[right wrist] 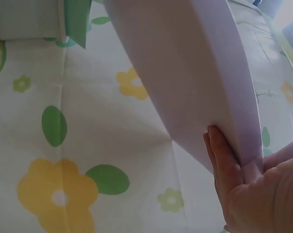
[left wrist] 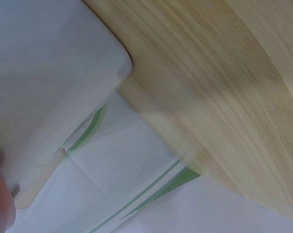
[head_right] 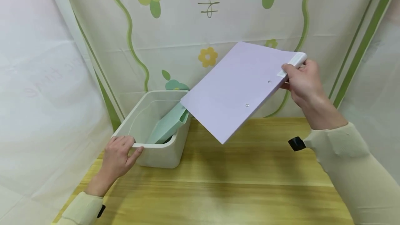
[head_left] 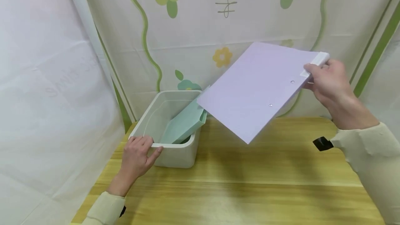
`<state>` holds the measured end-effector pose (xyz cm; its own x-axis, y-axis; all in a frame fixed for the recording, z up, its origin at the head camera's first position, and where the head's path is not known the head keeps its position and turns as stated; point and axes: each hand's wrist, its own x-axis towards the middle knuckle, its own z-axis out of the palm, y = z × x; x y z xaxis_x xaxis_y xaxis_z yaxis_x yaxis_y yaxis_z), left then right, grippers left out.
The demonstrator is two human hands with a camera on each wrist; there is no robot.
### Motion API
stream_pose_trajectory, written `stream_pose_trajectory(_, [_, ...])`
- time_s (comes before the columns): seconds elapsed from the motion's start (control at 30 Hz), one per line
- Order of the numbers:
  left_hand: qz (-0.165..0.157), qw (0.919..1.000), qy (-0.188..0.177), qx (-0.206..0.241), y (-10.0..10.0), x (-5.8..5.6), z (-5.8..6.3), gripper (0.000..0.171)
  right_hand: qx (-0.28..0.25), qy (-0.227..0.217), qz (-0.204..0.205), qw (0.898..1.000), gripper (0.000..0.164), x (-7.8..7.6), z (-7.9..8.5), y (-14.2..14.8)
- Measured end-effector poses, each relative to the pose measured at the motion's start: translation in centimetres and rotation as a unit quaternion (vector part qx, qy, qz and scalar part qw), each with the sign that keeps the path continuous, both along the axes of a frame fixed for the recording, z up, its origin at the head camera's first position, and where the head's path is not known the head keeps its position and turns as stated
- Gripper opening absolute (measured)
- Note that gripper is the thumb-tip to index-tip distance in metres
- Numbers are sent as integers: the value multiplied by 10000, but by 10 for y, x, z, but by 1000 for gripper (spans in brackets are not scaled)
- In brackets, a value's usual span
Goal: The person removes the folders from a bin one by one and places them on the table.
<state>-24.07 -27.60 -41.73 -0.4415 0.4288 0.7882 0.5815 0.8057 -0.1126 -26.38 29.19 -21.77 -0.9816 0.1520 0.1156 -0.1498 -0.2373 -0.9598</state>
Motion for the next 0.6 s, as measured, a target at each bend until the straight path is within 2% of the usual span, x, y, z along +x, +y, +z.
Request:
stream_pose_trajectory(0.17, [73,9999,-74,-31,1,1,-1,57,194,-126,123,9997,79,-4,-8,11])
stream_pose_trajectory(0.4, [-1,10000,1,28,1,1,0,57,758,-521,388,9950,81,-8,-15,33])
stream_pose_trajectory(0.6, [4,10000,3,22,0,2,-1,57,758,-721,591,9928,83,-11,-24,45])
